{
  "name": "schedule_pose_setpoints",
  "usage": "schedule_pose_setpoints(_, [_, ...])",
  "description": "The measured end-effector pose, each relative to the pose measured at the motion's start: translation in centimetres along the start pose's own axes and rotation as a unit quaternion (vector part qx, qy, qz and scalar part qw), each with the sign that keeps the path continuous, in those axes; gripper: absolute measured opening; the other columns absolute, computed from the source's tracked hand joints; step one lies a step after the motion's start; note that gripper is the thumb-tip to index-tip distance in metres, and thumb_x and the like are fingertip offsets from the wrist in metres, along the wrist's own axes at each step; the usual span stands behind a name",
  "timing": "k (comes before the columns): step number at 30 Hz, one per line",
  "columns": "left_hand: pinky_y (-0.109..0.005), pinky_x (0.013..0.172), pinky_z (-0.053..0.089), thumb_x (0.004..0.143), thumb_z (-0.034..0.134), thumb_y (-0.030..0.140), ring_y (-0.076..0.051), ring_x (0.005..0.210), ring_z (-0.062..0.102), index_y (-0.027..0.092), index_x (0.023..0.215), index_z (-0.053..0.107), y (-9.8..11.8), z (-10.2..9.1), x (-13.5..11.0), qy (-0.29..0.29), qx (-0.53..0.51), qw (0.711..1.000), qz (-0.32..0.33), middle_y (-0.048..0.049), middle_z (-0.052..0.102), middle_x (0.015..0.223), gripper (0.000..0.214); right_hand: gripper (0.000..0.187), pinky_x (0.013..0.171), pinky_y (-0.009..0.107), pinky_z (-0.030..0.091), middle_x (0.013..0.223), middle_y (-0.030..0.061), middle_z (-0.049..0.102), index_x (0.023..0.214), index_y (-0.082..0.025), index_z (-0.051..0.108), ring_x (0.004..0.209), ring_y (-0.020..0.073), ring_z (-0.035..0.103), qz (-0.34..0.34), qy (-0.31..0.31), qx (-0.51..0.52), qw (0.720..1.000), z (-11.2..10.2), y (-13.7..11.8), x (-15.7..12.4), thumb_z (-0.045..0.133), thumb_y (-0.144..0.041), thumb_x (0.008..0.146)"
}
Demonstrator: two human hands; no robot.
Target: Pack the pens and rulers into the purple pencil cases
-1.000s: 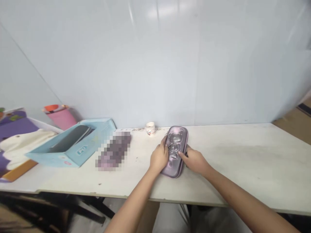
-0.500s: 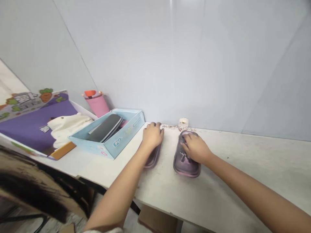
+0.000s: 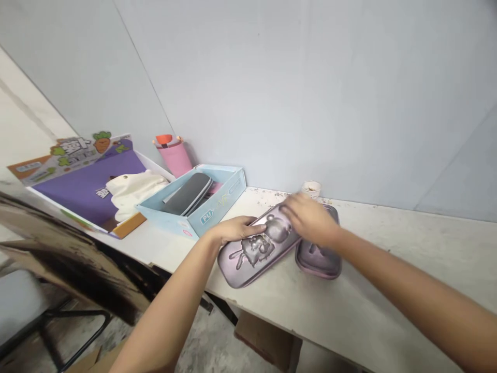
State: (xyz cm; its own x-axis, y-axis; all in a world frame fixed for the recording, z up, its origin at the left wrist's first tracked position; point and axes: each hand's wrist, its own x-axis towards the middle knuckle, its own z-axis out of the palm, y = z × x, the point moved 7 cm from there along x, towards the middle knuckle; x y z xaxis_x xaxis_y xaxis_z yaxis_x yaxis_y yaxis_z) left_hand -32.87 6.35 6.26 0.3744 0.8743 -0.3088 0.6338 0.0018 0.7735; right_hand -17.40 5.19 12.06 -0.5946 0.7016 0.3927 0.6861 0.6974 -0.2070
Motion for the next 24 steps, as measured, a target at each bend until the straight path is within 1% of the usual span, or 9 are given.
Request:
schedule_pose_setpoints(2, [-0.023, 0.070, 0.042, 0.067, 0.059, 0.059, -0.018, 0.083, 0.059, 0.017, 0.098, 0.062, 3.2, 0.9, -0.9, -0.059, 0.072, 0.995, 0.045, -0.0025, 0.067, 0.095, 0.053, 0.031, 0.092, 0.035, 0.036, 0.111, 0.0102, 0.060, 0.107, -0.015, 0.058, 0.106, 0.0203, 0.050, -0.015, -0.014, 0.053, 0.998, -2.7, 1.0, -0.1, 0.033, -0.022, 0.090])
schedule_pose_setpoints(5, [-0.020, 0.062, 0.038, 0.065, 0.061, 0.055, -0.015, 0.073, 0.056, 0.019, 0.087, 0.063, 7.5, 2.4, -2.0, -0.122, 0.196, 0.970, 0.080, 0.0016, 0.064, 0.079, 0.042, 0.029, 0.088, 0.028, 0.040, 0.114, 0.0038, 0.060, 0.111, -0.020, 0.057, 0.103, 0.0151, 0.054, -0.084, -0.181, 0.164, 0.966, -3.7, 0.7, -2.3, 0.039, -0.020, 0.088])
schedule_pose_setpoints(7, [-0.020, 0.057, 0.035, 0.065, 0.062, 0.055, -0.013, 0.065, 0.053, 0.018, 0.080, 0.062, 9.7, 3.8, -2.4, -0.156, 0.253, 0.950, 0.092, 0.0032, 0.060, 0.070, 0.039, 0.026, 0.078, 0.025, 0.044, 0.106, 0.0031, 0.063, 0.107, -0.020, 0.059, 0.093, 0.0142, 0.057, -0.088, -0.260, 0.174, 0.946, -4.0, 0.5, -4.6, 0.044, -0.021, 0.085])
schedule_pose_setpoints(9, [-0.020, 0.055, 0.034, 0.065, 0.061, 0.055, -0.012, 0.062, 0.052, 0.019, 0.077, 0.062, 11.8, 5.2, -2.5, -0.171, 0.292, 0.935, 0.105, 0.0036, 0.058, 0.066, 0.039, 0.021, 0.067, 0.023, 0.044, 0.094, 0.0041, 0.065, 0.098, -0.018, 0.061, 0.080, 0.0138, 0.058, -0.068, -0.273, 0.121, 0.952, -4.8, 1.0, -6.6, 0.047, -0.023, 0.084])
schedule_pose_setpoints(13, [-0.022, 0.057, 0.035, 0.065, 0.058, 0.060, -0.014, 0.063, 0.052, 0.019, 0.081, 0.063, 16.4, 6.6, -2.1, -0.063, 0.351, 0.923, 0.144, 0.0010, 0.061, 0.069, 0.044, 0.019, 0.070, 0.029, 0.041, 0.084, 0.0067, 0.064, 0.085, -0.016, 0.061, 0.077, 0.0157, 0.055, -0.074, -0.123, -0.156, 0.977, -10.7, 2.9, -8.8, 0.042, -0.017, 0.085])
schedule_pose_setpoints(16, [-0.025, 0.062, 0.038, 0.068, 0.052, 0.064, -0.017, 0.068, 0.055, 0.018, 0.084, 0.062, 21.0, 6.5, -1.8, 0.140, 0.312, 0.916, 0.208, -0.0021, 0.062, 0.073, 0.050, 0.028, 0.091, 0.040, 0.031, 0.085, 0.0059, 0.063, 0.084, -0.016, 0.062, 0.092, 0.0178, 0.053, -0.073, 0.061, -0.380, 0.920, -18.2, 4.8, -10.9, 0.034, -0.017, 0.089])
schedule_pose_setpoints(19, [-0.027, 0.068, 0.042, 0.073, 0.048, 0.063, -0.018, 0.076, 0.057, 0.016, 0.087, 0.060, 24.8, 7.4, -1.3, 0.301, 0.124, 0.899, 0.294, -0.0032, 0.063, 0.077, 0.051, 0.046, 0.095, 0.040, 0.026, 0.088, 0.0048, 0.062, 0.090, -0.016, 0.062, 0.094, 0.0143, 0.051, -0.010, 0.203, -0.473, 0.857, -24.5, 7.2, -14.4, 0.017, -0.027, 0.094])
schedule_pose_setpoints(21, [-0.027, 0.071, 0.044, 0.077, 0.046, 0.062, -0.017, 0.080, 0.059, 0.016, 0.091, 0.059, 26.3, 9.2, 0.4, 0.309, -0.057, 0.886, 0.341, -0.0035, 0.064, 0.081, 0.050, 0.045, 0.092, 0.037, 0.030, 0.083, 0.0035, 0.062, 0.090, -0.019, 0.062, 0.089, 0.0135, 0.053, 0.034, 0.253, -0.467, 0.847, -26.2, 8.7, -17.4, 0.019, -0.032, 0.094])
schedule_pose_setpoints(24, [-0.026, 0.075, 0.047, 0.081, 0.037, 0.063, -0.016, 0.085, 0.061, 0.016, 0.095, 0.059, 27.3, 13.3, 4.5, 0.263, -0.329, 0.848, 0.322, -0.0047, 0.065, 0.083, 0.054, 0.033, 0.092, 0.034, 0.033, 0.071, 0.0027, 0.060, 0.082, -0.020, 0.061, 0.076, 0.0137, 0.053, 0.025, 0.232, -0.486, 0.842, -24.0, 9.2, -21.2, 0.031, -0.029, 0.092])
